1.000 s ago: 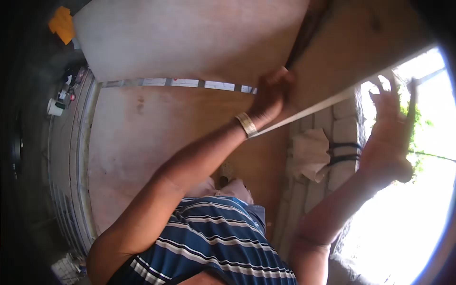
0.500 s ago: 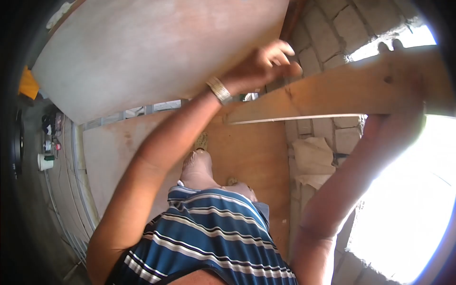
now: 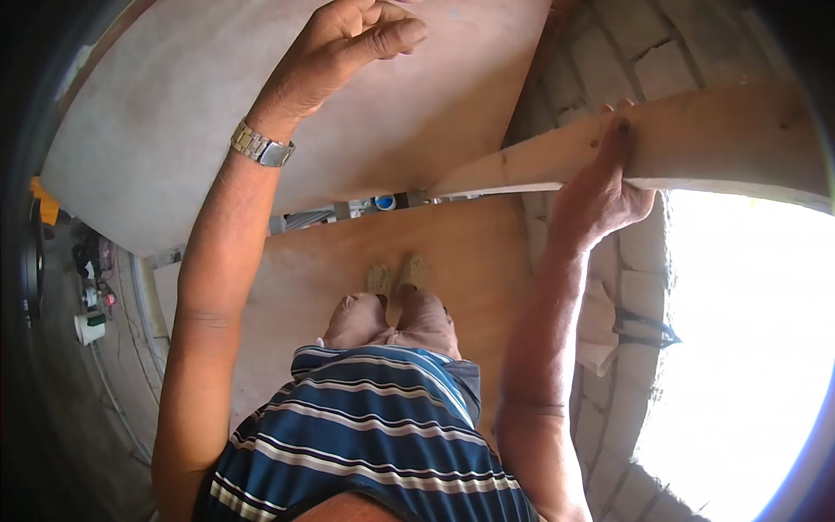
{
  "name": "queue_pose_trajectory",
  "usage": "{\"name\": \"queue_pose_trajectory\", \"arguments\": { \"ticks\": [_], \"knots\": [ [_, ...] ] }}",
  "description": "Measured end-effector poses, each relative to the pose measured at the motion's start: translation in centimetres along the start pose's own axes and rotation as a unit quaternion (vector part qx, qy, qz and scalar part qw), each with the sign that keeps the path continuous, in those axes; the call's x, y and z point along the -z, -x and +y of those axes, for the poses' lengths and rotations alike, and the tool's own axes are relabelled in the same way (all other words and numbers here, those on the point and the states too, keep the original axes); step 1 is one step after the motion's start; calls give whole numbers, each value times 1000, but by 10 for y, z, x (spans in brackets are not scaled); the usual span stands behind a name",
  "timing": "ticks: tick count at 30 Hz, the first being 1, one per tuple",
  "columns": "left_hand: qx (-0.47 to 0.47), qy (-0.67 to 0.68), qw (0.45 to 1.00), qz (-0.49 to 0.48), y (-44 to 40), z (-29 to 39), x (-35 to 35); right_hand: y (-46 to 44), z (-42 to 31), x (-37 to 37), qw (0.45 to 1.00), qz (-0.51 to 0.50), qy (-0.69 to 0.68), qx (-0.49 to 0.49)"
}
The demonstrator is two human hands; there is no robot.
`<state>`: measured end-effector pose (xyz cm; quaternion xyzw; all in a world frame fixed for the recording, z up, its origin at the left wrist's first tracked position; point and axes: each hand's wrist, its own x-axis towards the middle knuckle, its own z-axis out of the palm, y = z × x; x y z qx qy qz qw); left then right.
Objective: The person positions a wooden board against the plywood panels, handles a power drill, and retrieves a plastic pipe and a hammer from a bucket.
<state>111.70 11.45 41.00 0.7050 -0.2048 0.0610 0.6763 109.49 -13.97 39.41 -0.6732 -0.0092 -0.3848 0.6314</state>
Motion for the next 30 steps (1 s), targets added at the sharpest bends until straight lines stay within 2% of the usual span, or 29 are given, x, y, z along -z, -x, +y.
{"name": "queue_pose_trajectory", "arguments": {
  "ticks": [2, 4, 10, 13, 16, 18, 20, 23, 25, 27, 28, 30],
  "knots": [
    [-25, -12, 999, -19, -12, -6, 7, -1, 16, -1, 999, 12, 42, -9],
    [16, -56, 998, -8, -18, -8, 11, -5, 26, -1, 995, 40, 65, -69],
    [53, -169, 984, 2, -52, -21, 41, -16, 83, 6, 994, 92, -28, -51],
    [78, -256, 963, 22, -67, -37, 62, -13, 110, 0, 997, 58, -26, -46],
    [100, -307, 946, 37, -81, -44, 95, -2, 138, -18, 999, -43, -2, -5],
    [107, -347, 930, 51, -96, -56, 119, 0, 153, -33, 995, -88, -28, -32],
    [101, -401, 908, 67, -109, -70, 149, 3, 160, -43, 989, -128, -38, -69],
    [103, -446, 876, 150, -129, -89, 186, 5, 162, -60, 975, -172, -37, -138],
    [13, -564, 807, 173, -149, -106, 234, 7, 152, -71, 968, -192, -39, -156],
    [-1, -632, 750, 196, -162, -113, 260, 9, 149, -75, 962, -206, -43, -176],
    [-10, -664, 719, 206, -167, -118, 271, 12, 150, -74, 963, -220, -14, -152],
    [-8, -701, 684, 202, -177, -142, 303, 18, 149, -77, 963, -224, -10, -150]
  ]
}}
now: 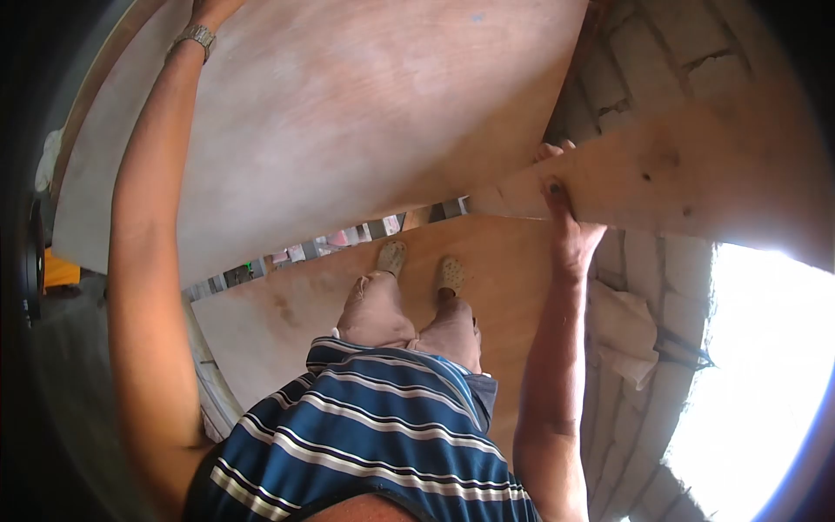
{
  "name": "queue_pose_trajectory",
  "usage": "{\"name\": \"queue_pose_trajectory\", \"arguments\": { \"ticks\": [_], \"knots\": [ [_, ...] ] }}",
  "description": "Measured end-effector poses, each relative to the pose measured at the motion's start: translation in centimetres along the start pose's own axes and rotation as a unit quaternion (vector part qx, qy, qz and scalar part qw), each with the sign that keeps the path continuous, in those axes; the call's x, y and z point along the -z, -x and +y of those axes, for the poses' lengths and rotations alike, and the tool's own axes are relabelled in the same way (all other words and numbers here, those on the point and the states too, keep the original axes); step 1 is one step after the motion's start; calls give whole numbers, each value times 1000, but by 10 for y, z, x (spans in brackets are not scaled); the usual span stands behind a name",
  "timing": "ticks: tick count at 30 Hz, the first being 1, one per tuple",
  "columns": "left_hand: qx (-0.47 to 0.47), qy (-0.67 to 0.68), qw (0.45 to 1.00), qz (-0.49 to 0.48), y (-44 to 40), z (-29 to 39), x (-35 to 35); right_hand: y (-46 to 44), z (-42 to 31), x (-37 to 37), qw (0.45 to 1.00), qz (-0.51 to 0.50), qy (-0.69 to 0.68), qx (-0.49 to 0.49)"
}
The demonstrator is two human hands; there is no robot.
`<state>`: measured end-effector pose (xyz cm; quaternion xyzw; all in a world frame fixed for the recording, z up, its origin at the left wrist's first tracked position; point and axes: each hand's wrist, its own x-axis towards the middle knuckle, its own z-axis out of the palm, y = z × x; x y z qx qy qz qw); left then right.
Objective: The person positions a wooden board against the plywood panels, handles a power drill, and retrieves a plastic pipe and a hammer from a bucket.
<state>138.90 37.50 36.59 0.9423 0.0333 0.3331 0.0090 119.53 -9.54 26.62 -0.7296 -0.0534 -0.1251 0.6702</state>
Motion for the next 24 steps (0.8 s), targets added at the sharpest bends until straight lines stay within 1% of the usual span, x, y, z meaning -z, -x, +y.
{"name": "queue_pose_trajectory", "arguments": {
  "ticks": [1, 2, 4, 5, 6, 7, 9, 10, 12, 13, 14, 16, 17, 18, 21, 24],
  "knots": [
    [-6, -26, 1000, 1, -2, -2, -5, 5, -2, -4, 1000, -1, 1, 0],
    [12, -54, 998, -36, -2, -1, -11, 12, -8, -9, 997, 34, -31, -59],
    [47, -112, 986, -110, -1, 2, -17, 15, -10, -16, 995, 46, -20, -87],
    [41, -125, 989, -63, 5, 0, -35, 17, -10, -15, 994, 50, -17, -99],
    [52, -102, 993, -40, 10, -1, -49, 19, -5, -12, 996, 29, 1, -82],
    [63, -81, 995, -9, 9, 2, -54, 21, -6, -15, 994, 38, 14, -99],
    [56, -57, 996, 43, -10, -2, -55, 25, 1, -14, 996, 32, 47, -67],
    [50, -47, 996, 62, -20, -4, -50, 22, 2, -16, 997, 19, 25, -74],
    [86, -58, 993, -50, -43, 0, -31, 18, 3, -16, 995, -8, -12, -96],
    [106, -62, 986, -109, -50, 0, -24, 16, 1, -18, 996, -9, -21, -88],
    [4, -170, 985, 36, -45, -18, -42, 11, -2, -21, 997, -7, -31, -75],
    [24, -154, 988, 8, -58, -42, -69, 16, -2, -28, 996, 16, -41, -71],
    [33, -145, 989, -12, -62, -41, -73, 17, 0, -29, 996, 35, -43, -74],
    [39, -170, 984, -33, -65, -44, -75, 18, 1, -29, 995, 54, -40, -79],
    [127, -101, 977, -138, -50, 12, -20, 24, 16, -9, 996, 30, 18, -76],
    [129, -134, 970, -154, -50, 18, -21, 22, 0, -8, 995, 50, -29, -77]
  ]
}}
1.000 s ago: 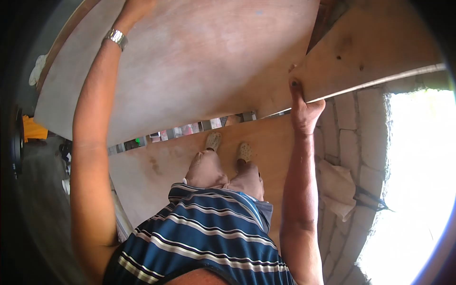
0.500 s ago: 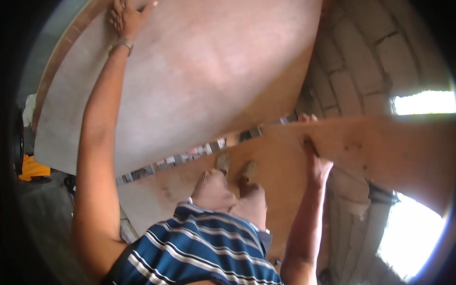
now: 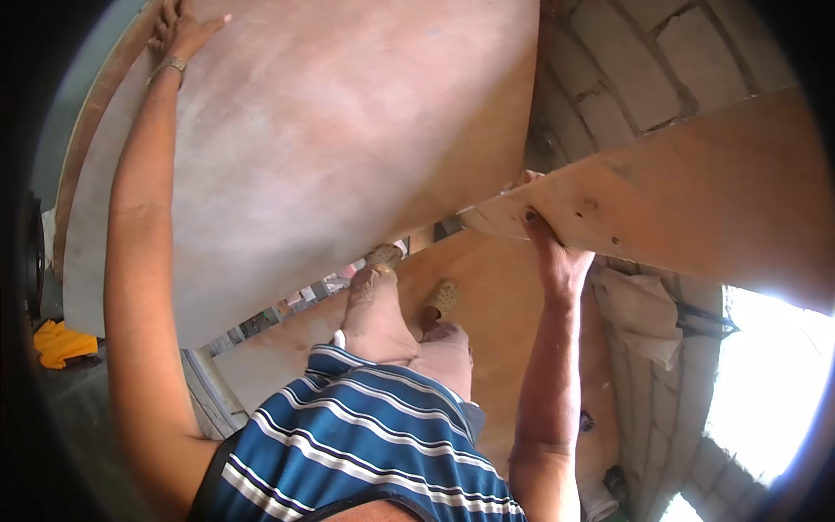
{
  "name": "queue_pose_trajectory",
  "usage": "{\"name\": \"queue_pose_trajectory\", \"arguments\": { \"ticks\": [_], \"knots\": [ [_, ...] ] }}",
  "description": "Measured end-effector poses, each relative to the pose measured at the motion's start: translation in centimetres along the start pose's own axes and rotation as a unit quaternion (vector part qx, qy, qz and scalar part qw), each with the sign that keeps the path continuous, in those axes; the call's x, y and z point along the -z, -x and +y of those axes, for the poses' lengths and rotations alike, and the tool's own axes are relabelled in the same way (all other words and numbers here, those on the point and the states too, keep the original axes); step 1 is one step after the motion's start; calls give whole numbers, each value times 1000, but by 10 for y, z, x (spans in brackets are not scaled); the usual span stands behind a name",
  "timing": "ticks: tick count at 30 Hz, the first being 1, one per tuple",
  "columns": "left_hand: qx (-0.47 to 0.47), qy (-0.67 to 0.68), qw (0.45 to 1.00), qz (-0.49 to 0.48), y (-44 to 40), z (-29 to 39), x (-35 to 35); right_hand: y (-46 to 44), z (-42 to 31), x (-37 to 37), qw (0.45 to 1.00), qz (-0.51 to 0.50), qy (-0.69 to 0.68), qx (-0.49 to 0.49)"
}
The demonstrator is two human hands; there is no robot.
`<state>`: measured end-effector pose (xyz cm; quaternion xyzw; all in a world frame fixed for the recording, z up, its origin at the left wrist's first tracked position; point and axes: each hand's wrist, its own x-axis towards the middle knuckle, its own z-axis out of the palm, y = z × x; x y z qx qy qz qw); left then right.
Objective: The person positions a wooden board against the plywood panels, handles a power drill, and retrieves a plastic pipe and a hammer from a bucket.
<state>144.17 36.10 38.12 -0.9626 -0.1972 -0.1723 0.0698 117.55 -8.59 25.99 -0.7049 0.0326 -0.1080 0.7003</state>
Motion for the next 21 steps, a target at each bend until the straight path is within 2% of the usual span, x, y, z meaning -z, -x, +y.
{"name": "queue_pose_trajectory", "arguments": {
  "ticks": [3, 4, 9, 10, 16, 21],
  "knots": [
    [0, 9, 1000, 8, 3, 3, 0, -2, 4, 2, 999, 35, -38, 10],
    [-103, -46, 974, 196, -60, -45, -78, -2, 2, 3, 998, 33, -45, 12],
    [-103, -52, 976, 184, -59, -44, -77, 14, -1, 37, 998, -14, -66, 13],
    [-104, -47, 976, 184, -58, -42, -74, 25, 3, 56, 999, -29, -6, 23],
    [-85, -62, 981, 160, -62, -44, -77, 91, 27, 121, 995, 16, -83, 55],
    [-73, -94, 982, 150, -64, -44, -75, 154, 38, 151, 990, 91, -105, 10]
  ]
}}
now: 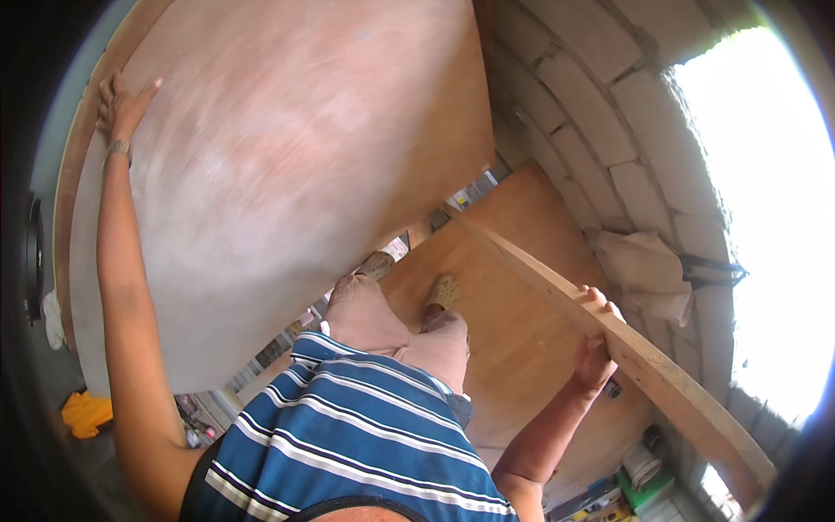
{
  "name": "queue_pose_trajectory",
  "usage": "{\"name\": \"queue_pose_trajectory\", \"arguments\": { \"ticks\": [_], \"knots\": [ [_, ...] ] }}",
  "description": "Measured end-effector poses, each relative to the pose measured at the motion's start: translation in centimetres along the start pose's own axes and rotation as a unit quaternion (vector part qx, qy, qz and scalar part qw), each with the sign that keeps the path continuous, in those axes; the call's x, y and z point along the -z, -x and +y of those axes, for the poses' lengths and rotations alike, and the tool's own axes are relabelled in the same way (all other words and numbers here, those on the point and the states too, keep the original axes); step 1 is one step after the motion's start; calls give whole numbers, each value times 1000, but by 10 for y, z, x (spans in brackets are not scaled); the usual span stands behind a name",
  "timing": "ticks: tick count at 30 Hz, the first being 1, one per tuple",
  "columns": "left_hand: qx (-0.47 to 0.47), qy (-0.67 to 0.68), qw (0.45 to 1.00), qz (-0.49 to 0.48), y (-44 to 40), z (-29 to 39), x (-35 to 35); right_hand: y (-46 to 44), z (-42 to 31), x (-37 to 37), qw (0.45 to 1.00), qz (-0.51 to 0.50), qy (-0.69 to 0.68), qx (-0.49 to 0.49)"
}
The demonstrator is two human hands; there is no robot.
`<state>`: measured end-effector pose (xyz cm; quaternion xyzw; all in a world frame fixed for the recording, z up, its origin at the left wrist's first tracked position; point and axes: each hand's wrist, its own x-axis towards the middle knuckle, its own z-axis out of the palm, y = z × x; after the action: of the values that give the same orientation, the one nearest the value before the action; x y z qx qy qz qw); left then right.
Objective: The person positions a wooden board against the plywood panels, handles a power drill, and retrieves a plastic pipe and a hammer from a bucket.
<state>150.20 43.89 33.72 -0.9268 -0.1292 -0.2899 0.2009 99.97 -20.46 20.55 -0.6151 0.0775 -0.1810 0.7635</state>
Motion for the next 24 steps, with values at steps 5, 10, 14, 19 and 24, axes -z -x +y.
{"name": "queue_pose_trajectory", "arguments": {
  "ticks": [5, 10, 14, 19, 24],
  "knots": [
    [-6, -37, 999, 12, -1, 4, 3, 9, -3, -20, 994, 109, 13, 22],
    [-11, 45, 994, 98, -29, -10, -14, -43, -7, -85, 984, 165, 33, 65],
    [-12, 25, 974, 223, -33, -22, -37, -99, -23, -141, 980, 80, 160, 92],
    [-6, 31, 968, 247, -34, -21, -38, -166, -40, -219, 974, 25, 225, -23],
    [-18, 37, 965, 260, -25, -19, -22, -194, -36, -281, 971, -110, 211, 4]
  ]
}}
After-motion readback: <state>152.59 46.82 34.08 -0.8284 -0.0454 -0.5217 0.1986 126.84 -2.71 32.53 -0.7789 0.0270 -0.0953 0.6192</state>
